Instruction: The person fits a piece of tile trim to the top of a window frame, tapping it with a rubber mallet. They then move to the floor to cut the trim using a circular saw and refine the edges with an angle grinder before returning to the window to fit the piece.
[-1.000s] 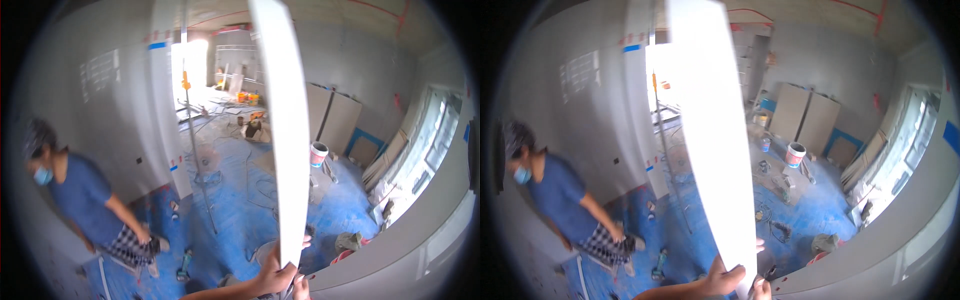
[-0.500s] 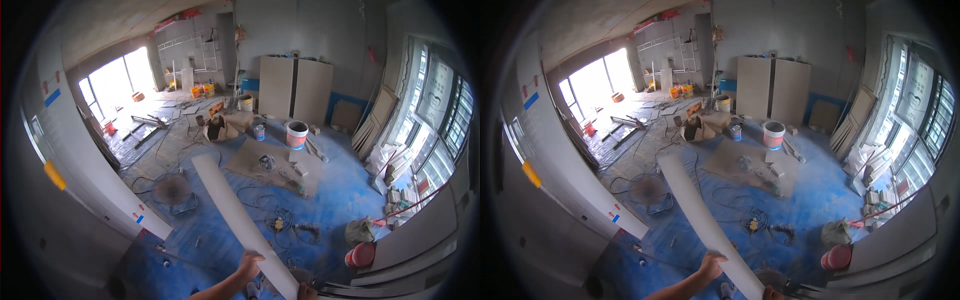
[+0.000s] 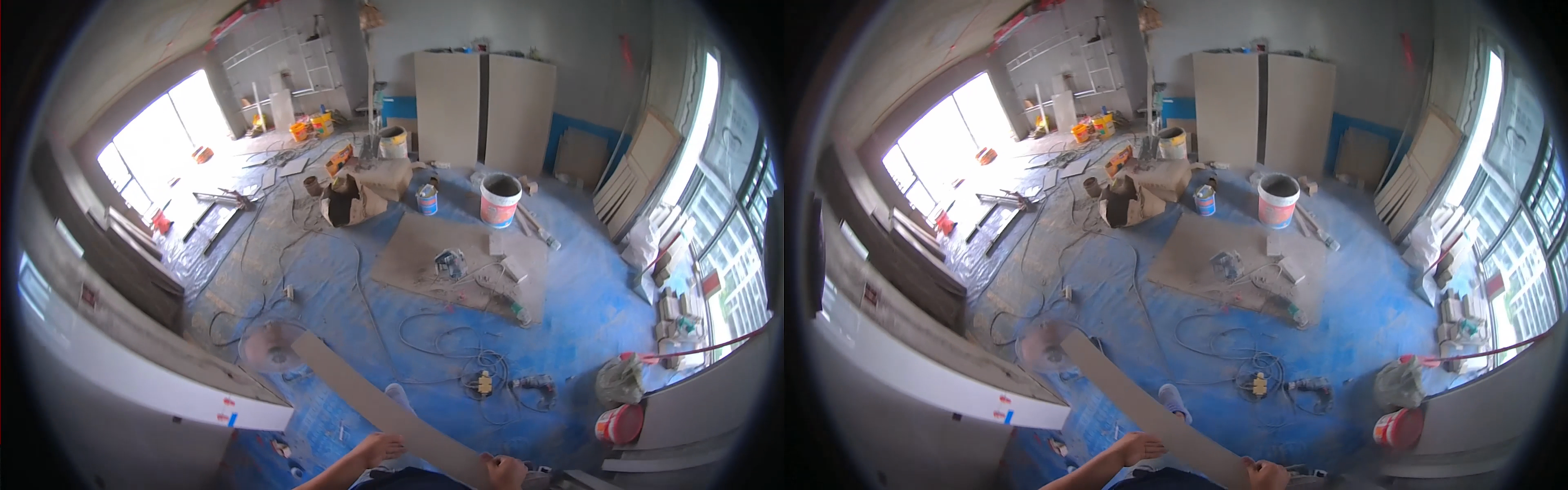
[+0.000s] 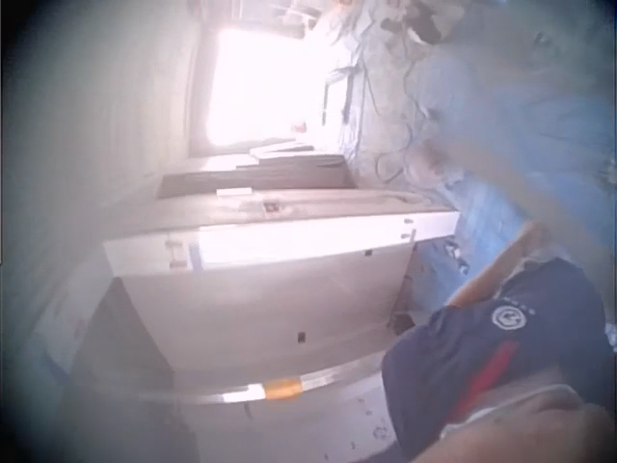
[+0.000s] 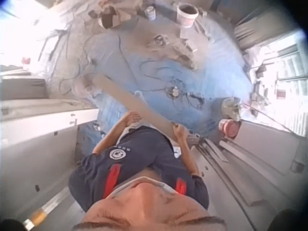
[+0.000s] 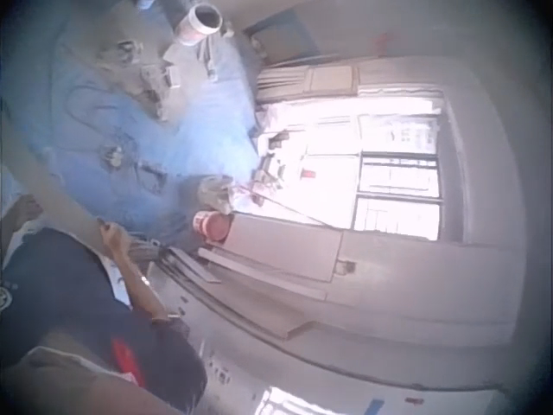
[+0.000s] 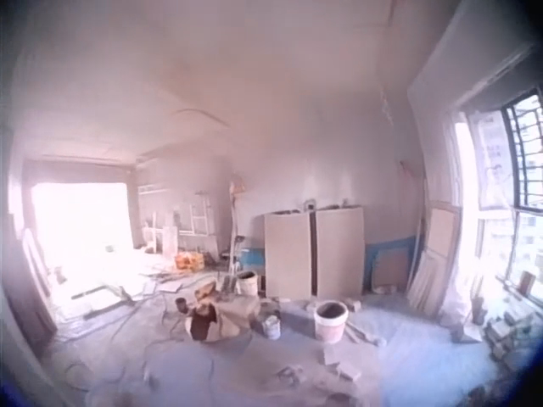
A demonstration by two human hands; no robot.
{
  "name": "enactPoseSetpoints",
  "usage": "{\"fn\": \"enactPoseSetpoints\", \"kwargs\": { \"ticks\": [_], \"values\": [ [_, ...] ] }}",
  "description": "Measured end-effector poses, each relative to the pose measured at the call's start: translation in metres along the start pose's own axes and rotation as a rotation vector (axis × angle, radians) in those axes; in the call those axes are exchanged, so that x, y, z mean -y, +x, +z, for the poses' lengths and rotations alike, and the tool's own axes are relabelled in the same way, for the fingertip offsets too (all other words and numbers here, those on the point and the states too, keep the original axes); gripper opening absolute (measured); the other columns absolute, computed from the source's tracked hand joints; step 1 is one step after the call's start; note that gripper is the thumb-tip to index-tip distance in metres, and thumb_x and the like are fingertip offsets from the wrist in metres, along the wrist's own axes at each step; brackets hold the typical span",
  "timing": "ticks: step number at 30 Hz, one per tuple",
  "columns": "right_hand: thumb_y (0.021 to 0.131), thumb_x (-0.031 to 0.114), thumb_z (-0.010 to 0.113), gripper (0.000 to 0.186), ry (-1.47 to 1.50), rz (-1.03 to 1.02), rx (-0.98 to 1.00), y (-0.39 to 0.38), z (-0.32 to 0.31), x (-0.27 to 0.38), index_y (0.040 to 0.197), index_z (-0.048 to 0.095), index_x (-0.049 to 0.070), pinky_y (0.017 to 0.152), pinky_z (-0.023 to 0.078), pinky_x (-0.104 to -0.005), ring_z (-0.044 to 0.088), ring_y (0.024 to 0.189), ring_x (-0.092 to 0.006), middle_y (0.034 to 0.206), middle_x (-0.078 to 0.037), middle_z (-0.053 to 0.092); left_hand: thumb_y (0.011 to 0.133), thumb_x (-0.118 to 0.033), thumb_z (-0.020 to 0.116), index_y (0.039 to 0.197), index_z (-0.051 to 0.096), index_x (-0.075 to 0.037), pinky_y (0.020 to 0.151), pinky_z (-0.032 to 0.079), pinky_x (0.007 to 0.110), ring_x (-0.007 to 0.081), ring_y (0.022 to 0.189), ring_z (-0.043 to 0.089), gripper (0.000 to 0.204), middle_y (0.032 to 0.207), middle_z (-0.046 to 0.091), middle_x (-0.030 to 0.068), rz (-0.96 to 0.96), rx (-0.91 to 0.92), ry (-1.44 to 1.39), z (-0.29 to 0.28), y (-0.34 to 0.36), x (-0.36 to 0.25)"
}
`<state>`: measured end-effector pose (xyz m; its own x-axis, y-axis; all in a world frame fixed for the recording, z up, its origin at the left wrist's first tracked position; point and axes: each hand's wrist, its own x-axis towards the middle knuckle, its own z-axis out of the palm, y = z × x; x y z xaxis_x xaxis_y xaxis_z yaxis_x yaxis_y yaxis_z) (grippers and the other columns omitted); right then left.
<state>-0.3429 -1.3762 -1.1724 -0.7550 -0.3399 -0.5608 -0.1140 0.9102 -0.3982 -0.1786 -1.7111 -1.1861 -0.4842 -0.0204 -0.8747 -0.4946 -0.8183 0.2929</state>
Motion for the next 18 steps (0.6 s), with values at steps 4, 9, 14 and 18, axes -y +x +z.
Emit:
{"fn": "enactPoseSetpoints", "kwargs": {
  "ticks": [4, 9, 14, 18],
  "values": [
    [0.092, 0.058, 0.06, 0.053, -0.114, 0.011, -0.008, 0.078, -0.015, 0.127, 0.093, 0.075, 0.006, 0.064, 0.05, -0.0433, 0.066, 0.067, -0.0336, 0.074, -0.013, 0.069, 0.096, -0.021, 0.057, 0.126, 0.057, 0.007, 0.105, 0.045, 0.045, 0.0372, 0.121, 0.058, 0.04, 0.13, 0.06, 0.022, 0.047, 0.029, 0.015, -0.032, 0.038, -0.119],
    [0.085, 0.065, 0.063, 0.056, -0.071, -0.11, -0.377, 0.168, -0.011, 0.24, 0.062, 0.07, 0.015, 0.048, 0.043, -0.0443, 0.06, 0.051, -0.0352, 0.055, -0.011, 0.062, 0.086, -0.03, 0.068, 0.142, 0.043, -0.001, 0.114, 0.031, 0.048, 0.0401, 0.139, 0.036, 0.068, 0.146, 0.043, 0.0226, 0.983, -0.349, 1.336, 0.046, -0.001, -0.328],
    [0.08, 0.057, 0.072, 0.049, 0.016, -0.078, -0.421, 0.253, -0.041, 0.33, 0.059, 0.067, 0.012, 0.05, 0.042, -0.0475, 0.06, 0.053, -0.0341, 0.056, -0.01, 0.061, 0.084, -0.048, 0.067, 0.142, 0.046, -0.005, 0.117, 0.017, 0.061, 0.0413, 0.143, 0.029, 0.075, 0.149, 0.039, 0.0209, 1.203, -0.075, 2.183, 0.1, 0.081, -0.481],
    [0.081, 0.062, 0.068, 0.053, 0.17, -0.024, -0.371, 0.333, -0.075, 0.386, 0.063, 0.069, 0.013, 0.05, 0.045, -0.0448, 0.062, 0.054, -0.0326, 0.058, -0.01, 0.063, 0.083, -0.061, 0.061, 0.118, 0.07, -0.009, 0.111, 0.029, 0.059, 0.0386, 0.134, 0.043, 0.063, 0.134, 0.059, 0.0162, 0.689, 0.327, 2.668, 0.142, 0.166, -0.59]
  ]
}}
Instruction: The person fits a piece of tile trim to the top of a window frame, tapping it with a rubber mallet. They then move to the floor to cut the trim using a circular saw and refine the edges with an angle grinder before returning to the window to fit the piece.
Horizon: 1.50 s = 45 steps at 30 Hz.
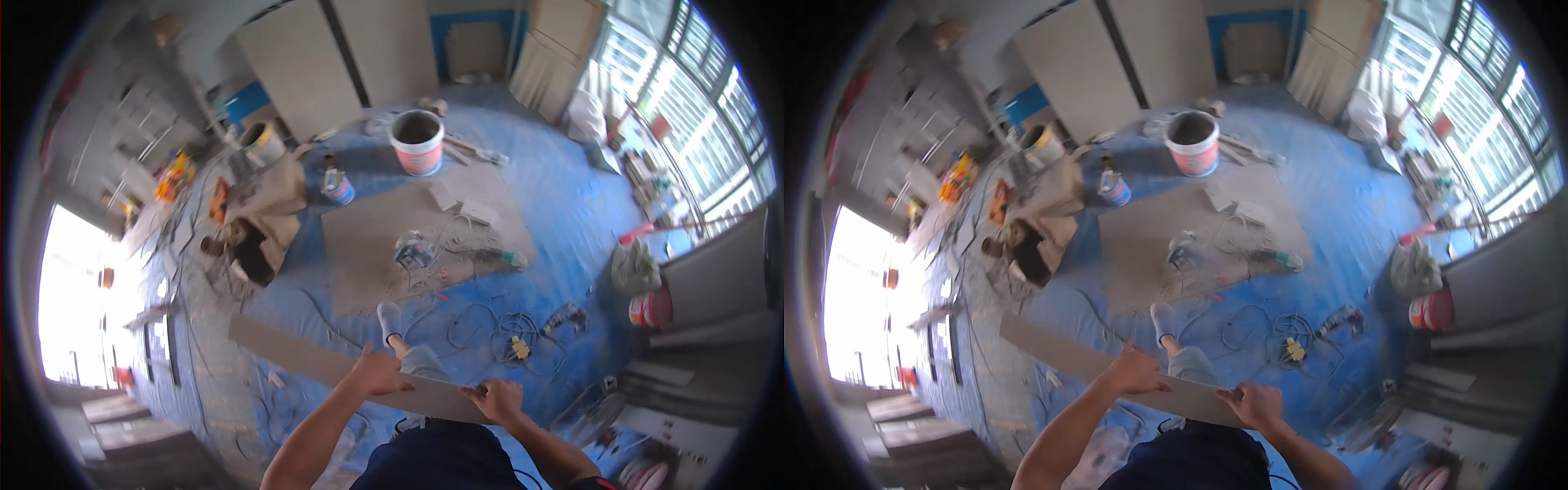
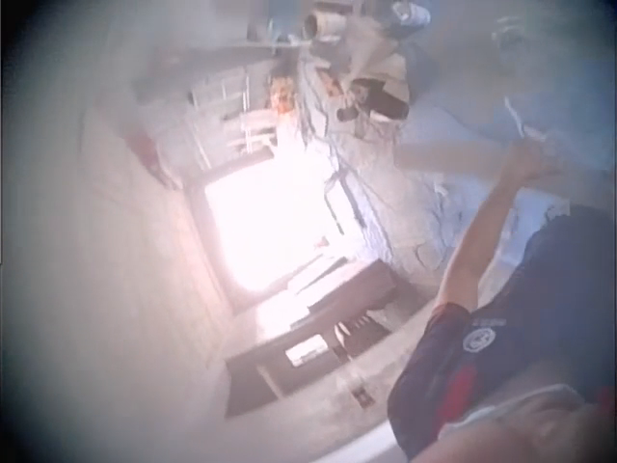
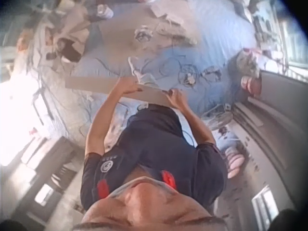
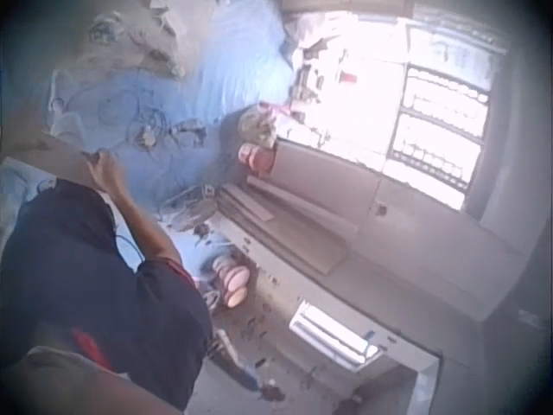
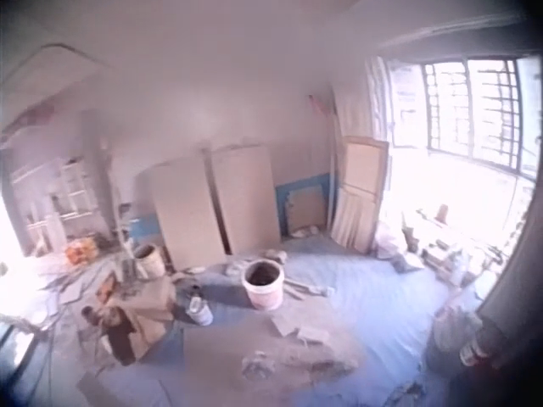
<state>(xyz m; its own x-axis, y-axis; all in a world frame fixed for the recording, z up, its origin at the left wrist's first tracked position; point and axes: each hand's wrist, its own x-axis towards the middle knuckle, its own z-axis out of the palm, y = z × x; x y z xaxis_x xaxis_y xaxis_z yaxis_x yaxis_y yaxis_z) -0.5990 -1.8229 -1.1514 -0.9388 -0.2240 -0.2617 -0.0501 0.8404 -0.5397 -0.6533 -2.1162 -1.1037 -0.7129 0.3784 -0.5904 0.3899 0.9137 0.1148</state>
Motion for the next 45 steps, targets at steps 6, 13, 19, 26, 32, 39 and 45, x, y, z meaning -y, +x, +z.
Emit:
{"fn": "enactPoseSetpoints", "kwargs": {
  "ticks": [6, 13, 19, 26, 32, 39, 45],
  "values": [
    [0.089, 0.057, 0.061, 0.047, 0.017, 0.066, 0.092, 0.181, 0.053, 0.056, 0.071, 0.073, 0.014, 0.053, 0.047, -0.0446, 0.063, 0.058, -0.0347, 0.059, -0.008, 0.062, 0.086, -0.068, 0.05, 0.105, 0.074, -0.015, 0.088, 0.051, 0.046, 0.0345, 0.104, 0.066, 0.061, 0.109, 0.071, 0.0142, 0.007, 0.391, -0.228, -0.005, 0.109, 0.178],
    [0.099, 0.046, 0.053, 0.049, 0.144, 0.362, -0.259, 0.363, 0.11, 0.034, 0.127, 0.056, 0.006, 0.085, 0.052, -0.0453, 0.063, 0.104, -0.042, 0.115, -0.021, 0.066, 0.09, -0.064, 0.051, 0.096, 0.076, -0.015, 0.082, 0.052, 0.047, 0.0369, 0.096, 0.068, 0.056, 0.099, 0.072, 0.0153, -0.151, 0.191, -0.207, 0.049, 0.203, 0.448],
    [0.092, 0.034, 0.068, 0.056, 0.475, 0.749, -0.165, 0.485, 0.247, -0.039, 0.129, 0.052, -0.004, 0.089, 0.052, -0.0433, 0.064, 0.106, -0.0388, 0.123, -0.026, 0.062, 0.086, -0.056, 0.065, 0.079, 0.073, -0.011, 0.07, 0.05, 0.048, 0.0398, 0.082, 0.065, 0.046, 0.085, 0.069, 0.018, -0.181, 0.008, -0.41, 0.095, 0.321, 0.628],
    [0.077, 0.027, 0.08, 0.064, 0.529, 0.654, -0.37, 0.645, 0.525, -0.052, 0.124, 0.055, -0.007, 0.087, 0.052, -0.0387, 0.067, 0.101, -0.0307, 0.116, -0.022, 0.066, 0.083, -0.055, 0.069, 0.07, 0.067, -0.007, 0.061, 0.046, 0.048, 0.0408, 0.071, 0.062, 0.05, 0.072, 0.065, 0.0184, -0.136, -0.074, -0.287, 0.154, 0.519, 0.685],
    [0.071, 0.009, 0.066, 0.022, 1.506, 0.772, -0.592, 0.653, 0.512, -0.084, 0.091, 0.064, 0.001, 0.063, 0.05, -0.0309, 0.063, 0.067, -0.019, 0.076, -0.005, 0.063, 0.081, -0.055, 0.071, 0.065, 0.064, -0.006, 0.056, 0.043, 0.047, 0.0414, 0.064, 0.059, 0.052, 0.065, 0.059, 0.0205, -0.038, -0.178, -0.206, 0.172, 0.603, 0.698],
    [0.067, 0.008, 0.061, 0.024, 1.568, 0.783, -0.681, 0.523, 0.408, -0.139, 0.09, 0.058, 0.001, 0.055, 0.049, -0.0365, 0.056, 0.053, -0.0215, 0.066, -0.008, 0.056, 0.077, -0.065, 0.068, 0.065, 0.069, -0.009, 0.058, 0.047, 0.049, 0.0436, 0.068, 0.061, 0.057, 0.063, 0.062, 0.0195, 0.156, -0.128, -0.107, 0.26, 0.68, 0.624],
    [0.069, 0.007, 0.063, 0.024, 1.616, 0.687, -0.867, 0.487, 0.444, -0.161, 0.091, 0.055, 0.005, 0.059, 0.05, -0.0362, 0.055, 0.058, -0.0192, 0.071, -0.006, 0.056, 0.08, -0.061, 0.066, 0.069, 0.071, -0.006, 0.065, 0.049, 0.05, 0.0445, 0.072, 0.063, 0.056, 0.07, 0.065, 0.0217, 0.219, -0.062, -0.09, 0.321, 0.734, 0.573]
  ]
}}
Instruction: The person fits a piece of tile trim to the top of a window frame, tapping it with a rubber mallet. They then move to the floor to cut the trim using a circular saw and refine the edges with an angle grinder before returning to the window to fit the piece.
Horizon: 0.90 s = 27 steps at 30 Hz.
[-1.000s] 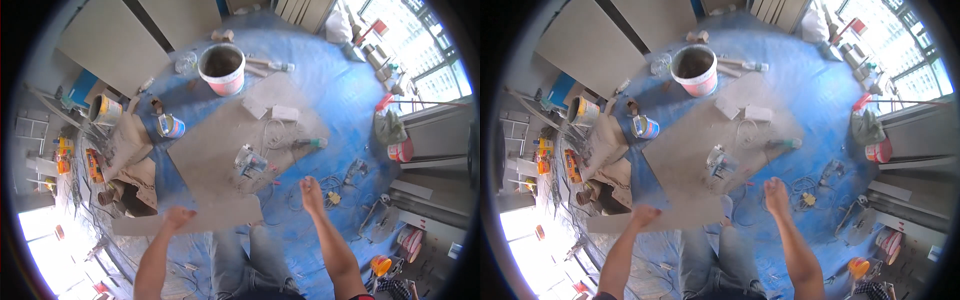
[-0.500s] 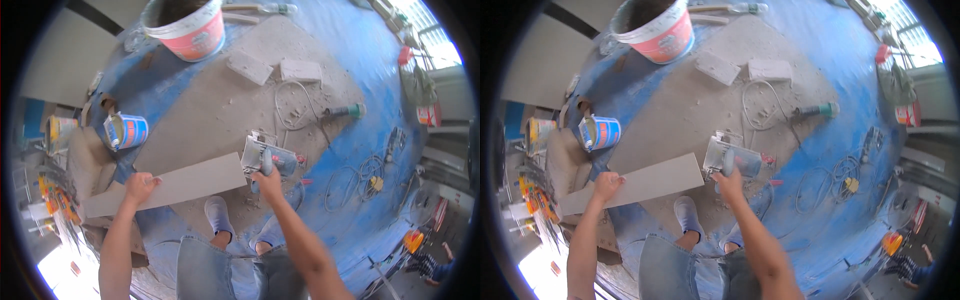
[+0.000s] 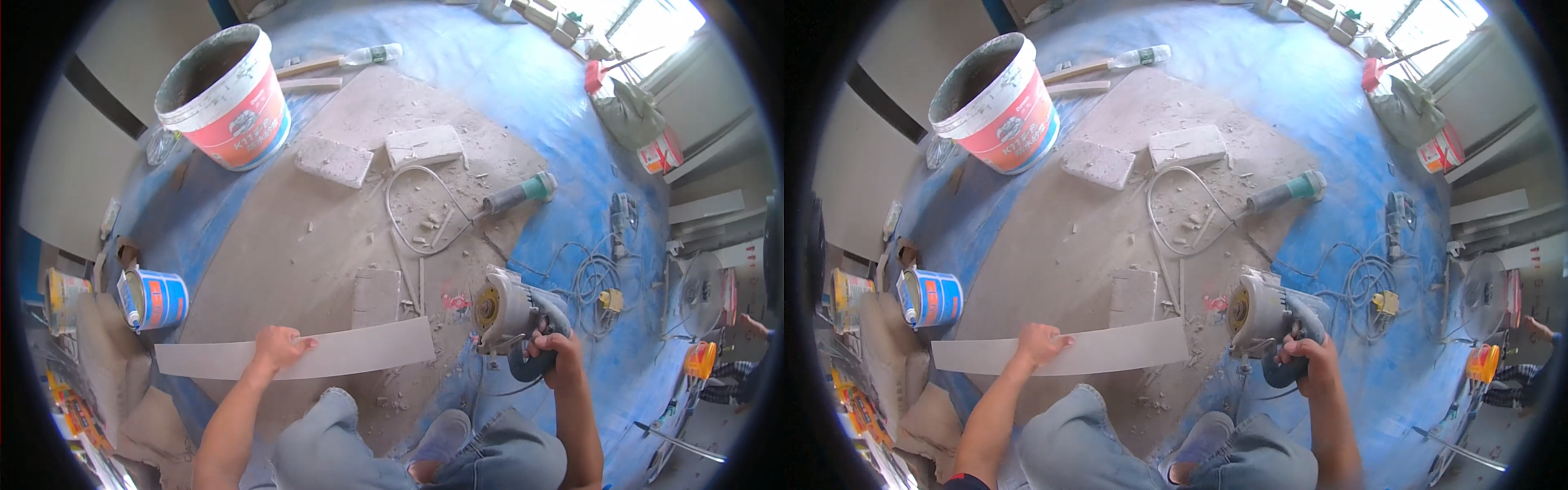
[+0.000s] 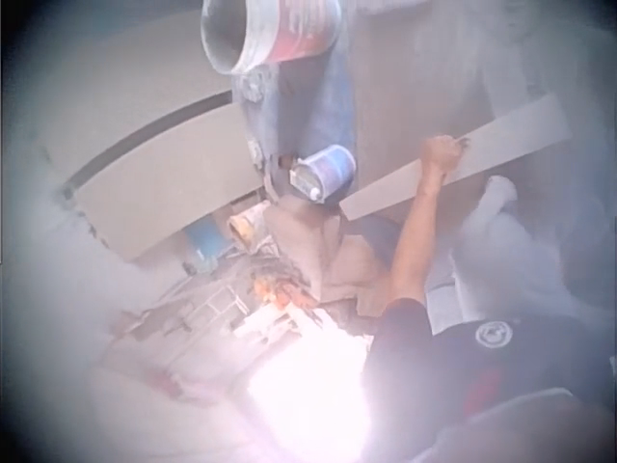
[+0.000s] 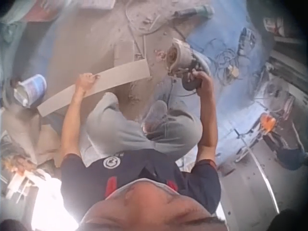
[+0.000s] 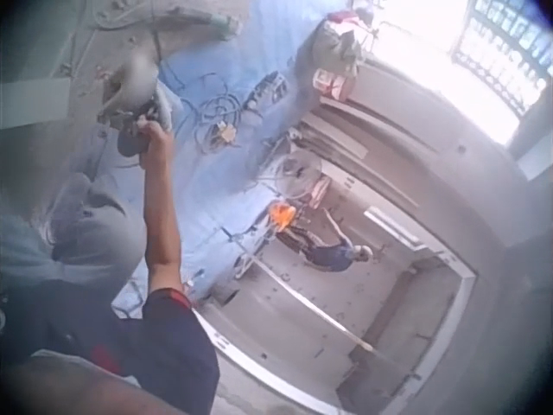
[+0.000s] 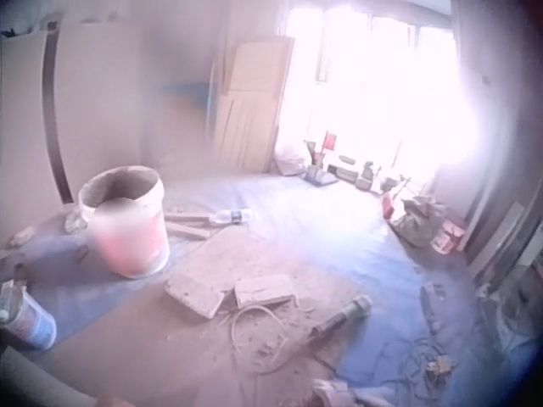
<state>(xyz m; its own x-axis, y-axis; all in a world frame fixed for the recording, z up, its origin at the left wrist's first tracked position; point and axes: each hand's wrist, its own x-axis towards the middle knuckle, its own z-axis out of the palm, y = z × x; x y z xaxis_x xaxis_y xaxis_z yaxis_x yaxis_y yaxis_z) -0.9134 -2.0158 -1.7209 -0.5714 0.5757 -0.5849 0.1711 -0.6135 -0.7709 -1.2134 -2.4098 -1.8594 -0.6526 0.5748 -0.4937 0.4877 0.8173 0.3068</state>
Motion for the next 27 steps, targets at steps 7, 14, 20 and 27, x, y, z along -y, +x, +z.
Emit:
{"fn": "enactPoseSetpoints", "kwargs": {
  "ticks": [7, 14, 20, 27],
  "values": [
    [0.068, 0.005, 0.063, 0.023, 0.051, 0.013, -0.039, 0.006, -0.007, -0.04, 0.09, 0.057, 0.002, 0.056, 0.047, -0.0317, 0.055, 0.057, -0.0171, 0.073, -0.008, 0.058, 0.076, -0.066, 0.069, 0.059, 0.063, -0.005, 0.057, 0.046, 0.049, 0.0446, 0.066, 0.058, 0.063, 0.061, 0.06, 0.0206, 0.069, -0.132, -0.091, 0.033, 0.023, 0.011],
    [0.066, 0.0, 0.059, 0.02, -0.18, -0.132, 0.049, 0.009, 0.014, -0.059, 0.086, 0.057, -0.001, 0.054, 0.045, -0.0267, 0.055, 0.058, -0.0154, 0.072, -0.009, 0.059, 0.079, -0.055, 0.071, 0.068, 0.067, -0.003, 0.057, 0.044, 0.046, 0.0444, 0.063, 0.056, 0.053, 0.063, 0.058, 0.0218, 0.088, -0.082, -0.133, 0.03, 0.029, 0.016],
    [0.066, -0.002, 0.059, 0.022, -0.289, -0.198, 0.037, 0.004, 0.032, -0.059, 0.088, 0.057, -0.001, 0.055, 0.045, -0.0258, 0.055, 0.06, -0.0146, 0.077, -0.009, 0.061, 0.079, -0.054, 0.071, 0.067, 0.067, -0.003, 0.053, 0.042, 0.045, 0.0444, 0.061, 0.054, 0.052, 0.061, 0.055, 0.0216, 0.148, -0.151, -0.126, 0.038, 0.03, 0.02],
    [0.064, -0.003, 0.057, 0.024, -0.353, -0.236, 0.047, -0.004, 0.047, -0.056, 0.088, 0.058, -0.001, 0.055, 0.045, -0.0258, 0.056, 0.06, -0.0141, 0.074, -0.009, 0.061, 0.079, -0.063, 0.069, 0.053, 0.056, -0.006, 0.048, 0.04, 0.046, 0.041, 0.053, 0.055, 0.063, 0.05, 0.051, 0.0168, 0.201, -0.326, -0.087, 0.057, 0.034, 0.033]
  ]
}}
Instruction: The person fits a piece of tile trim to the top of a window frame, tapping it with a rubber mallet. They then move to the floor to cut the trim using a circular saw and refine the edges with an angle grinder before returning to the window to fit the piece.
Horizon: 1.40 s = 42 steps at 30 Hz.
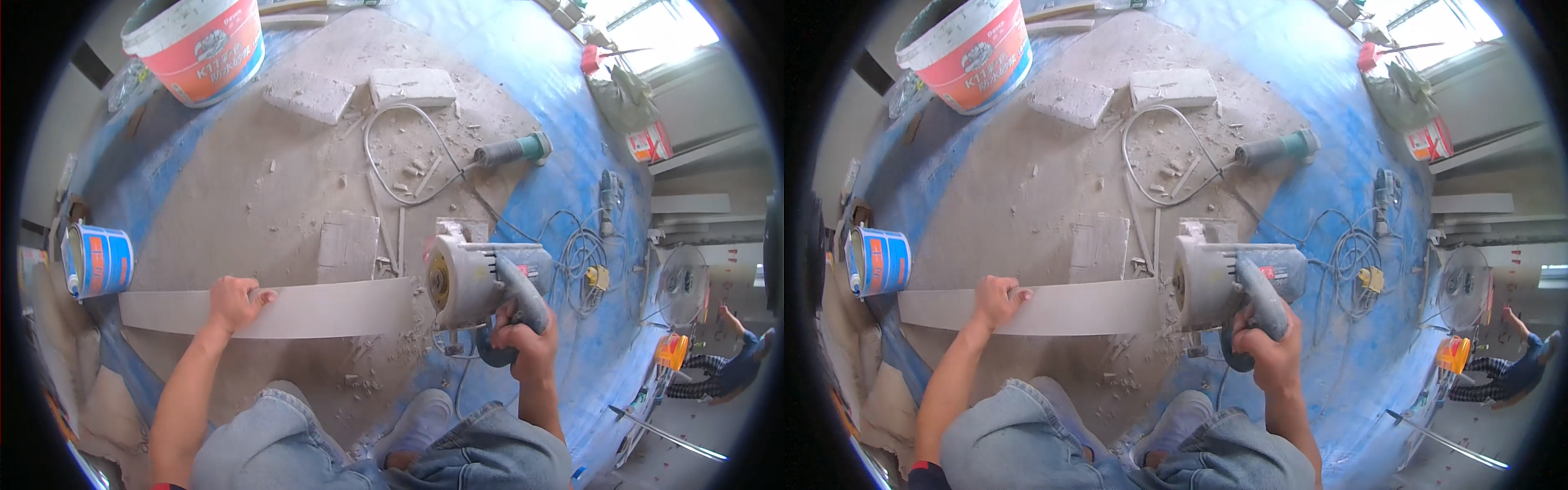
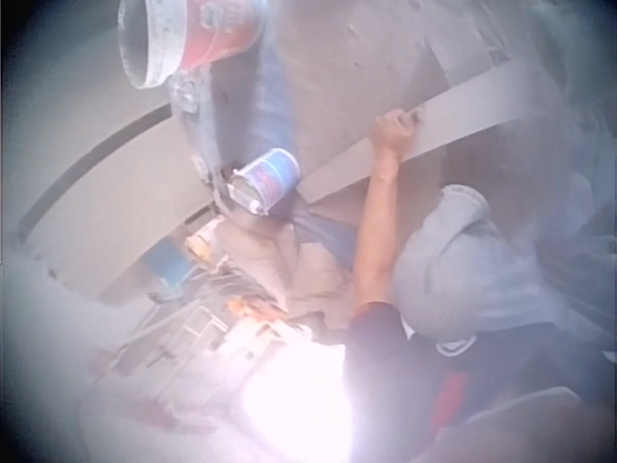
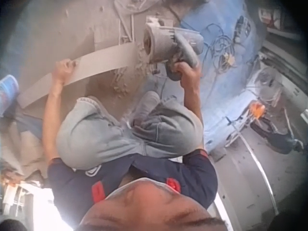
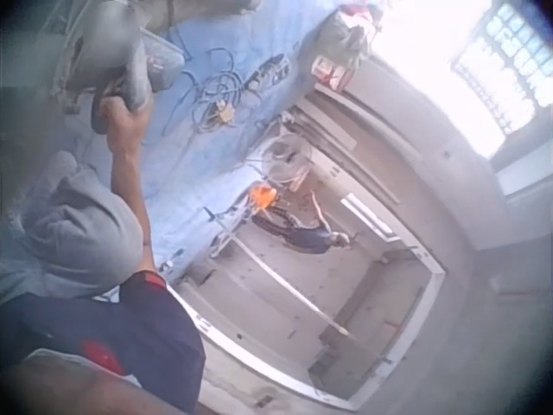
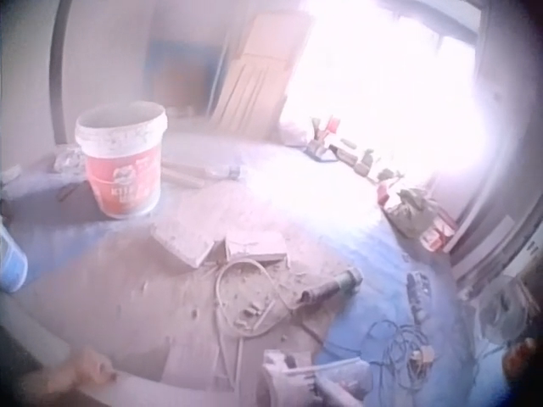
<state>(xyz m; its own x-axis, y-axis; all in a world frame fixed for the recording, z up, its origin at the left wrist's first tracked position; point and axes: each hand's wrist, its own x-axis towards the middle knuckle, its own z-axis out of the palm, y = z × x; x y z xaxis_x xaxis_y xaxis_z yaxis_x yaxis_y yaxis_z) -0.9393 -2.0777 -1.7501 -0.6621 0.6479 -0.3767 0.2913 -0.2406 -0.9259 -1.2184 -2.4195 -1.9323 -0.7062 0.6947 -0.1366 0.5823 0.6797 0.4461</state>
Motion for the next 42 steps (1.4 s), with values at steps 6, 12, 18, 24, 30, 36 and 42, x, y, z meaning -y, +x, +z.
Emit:
{"fn": "enactPoseSetpoints", "kwargs": {
  "ticks": [6, 12, 18, 24, 30, 36, 42],
  "values": [
    [0.06, 0.003, 0.055, 0.026, -0.056, -0.11, -0.11, -0.002, 0.012, 0.003, 0.085, 0.055, -0.004, 0.051, 0.043, -0.0279, 0.052, 0.05, -0.0174, 0.068, -0.012, 0.056, 0.085, -0.068, 0.06, 0.053, 0.049, -0.002, 0.049, 0.038, 0.048, 0.0427, 0.054, 0.052, 0.074, 0.053, 0.05, 0.0194, 0.016, -0.041, 0.059, 0.002, -0.001, -0.008],
    [0.064, -0.002, 0.055, 0.025, -0.025, -0.121, -0.046, 0.005, 0.018, 0.0, 0.089, 0.057, -0.003, 0.054, 0.044, -0.026, 0.054, 0.057, -0.0135, 0.071, -0.008, 0.059, 0.085, -0.071, 0.058, 0.052, 0.048, -0.002, 0.049, 0.038, 0.048, 0.0428, 0.054, 0.052, 0.076, 0.053, 0.05, 0.0199, 0.004, -0.048, 0.043, 0.0, -0.002, -0.012],
    [0.064, -0.002, 0.055, 0.024, -0.049, -0.121, -0.033, 0.009, 0.026, -0.001, 0.088, 0.057, -0.003, 0.054, 0.044, -0.0257, 0.054, 0.058, -0.0135, 0.071, -0.007, 0.059, 0.085, -0.07, 0.057, 0.051, 0.048, -0.003, 0.049, 0.039, 0.048, 0.0422, 0.054, 0.053, 0.076, 0.052, 0.05, 0.0199, 0.006, -0.061, 0.068, 0.0, -0.002, -0.011],
    [0.064, -0.002, 0.055, 0.022, -0.083, -0.131, -0.013, 0.011, 0.027, -0.004, 0.087, 0.057, -0.002, 0.054, 0.044, -0.0254, 0.054, 0.058, -0.013, 0.07, -0.007, 0.059, 0.085, -0.07, 0.058, 0.05, 0.049, -0.003, 0.049, 0.04, 0.047, 0.0415, 0.054, 0.055, 0.076, 0.053, 0.052, 0.0196, 0.008, -0.064, 0.063, 0.0, -0.001, -0.012],
    [0.065, -0.001, 0.055, 0.022, -0.077, -0.141, -0.015, 0.01, 0.033, -0.004, 0.087, 0.057, -0.002, 0.053, 0.044, -0.0253, 0.053, 0.057, -0.0129, 0.07, -0.007, 0.059, 0.085, -0.07, 0.057, 0.051, 0.05, -0.003, 0.049, 0.041, 0.046, 0.0413, 0.054, 0.056, 0.076, 0.053, 0.053, 0.0195, 0.019, -0.069, 0.065, -0.003, -0.001, -0.013],
    [0.066, -0.001, 0.054, 0.022, -0.091, -0.144, -0.012, 0.01, 0.034, -0.004, 0.088, 0.057, -0.002, 0.053, 0.044, -0.0253, 0.054, 0.056, -0.0129, 0.069, -0.008, 0.058, 0.085, -0.071, 0.057, 0.051, 0.051, -0.003, 0.049, 0.041, 0.046, 0.0411, 0.054, 0.056, 0.076, 0.053, 0.054, 0.0195, 0.016, -0.07, 0.069, -0.002, -0.001, -0.014],
    [0.064, 0.0, 0.057, 0.022, -0.121, -0.147, 0.001, 0.011, 0.037, -0.003, 0.086, 0.057, -0.002, 0.055, 0.044, -0.0254, 0.054, 0.059, -0.0124, 0.069, -0.007, 0.059, 0.085, -0.072, 0.055, 0.051, 0.052, -0.003, 0.05, 0.041, 0.047, 0.0415, 0.054, 0.057, 0.077, 0.053, 0.053, 0.0198, 0.007, -0.056, 0.064, -0.003, -0.002, -0.014]
  ]
}}
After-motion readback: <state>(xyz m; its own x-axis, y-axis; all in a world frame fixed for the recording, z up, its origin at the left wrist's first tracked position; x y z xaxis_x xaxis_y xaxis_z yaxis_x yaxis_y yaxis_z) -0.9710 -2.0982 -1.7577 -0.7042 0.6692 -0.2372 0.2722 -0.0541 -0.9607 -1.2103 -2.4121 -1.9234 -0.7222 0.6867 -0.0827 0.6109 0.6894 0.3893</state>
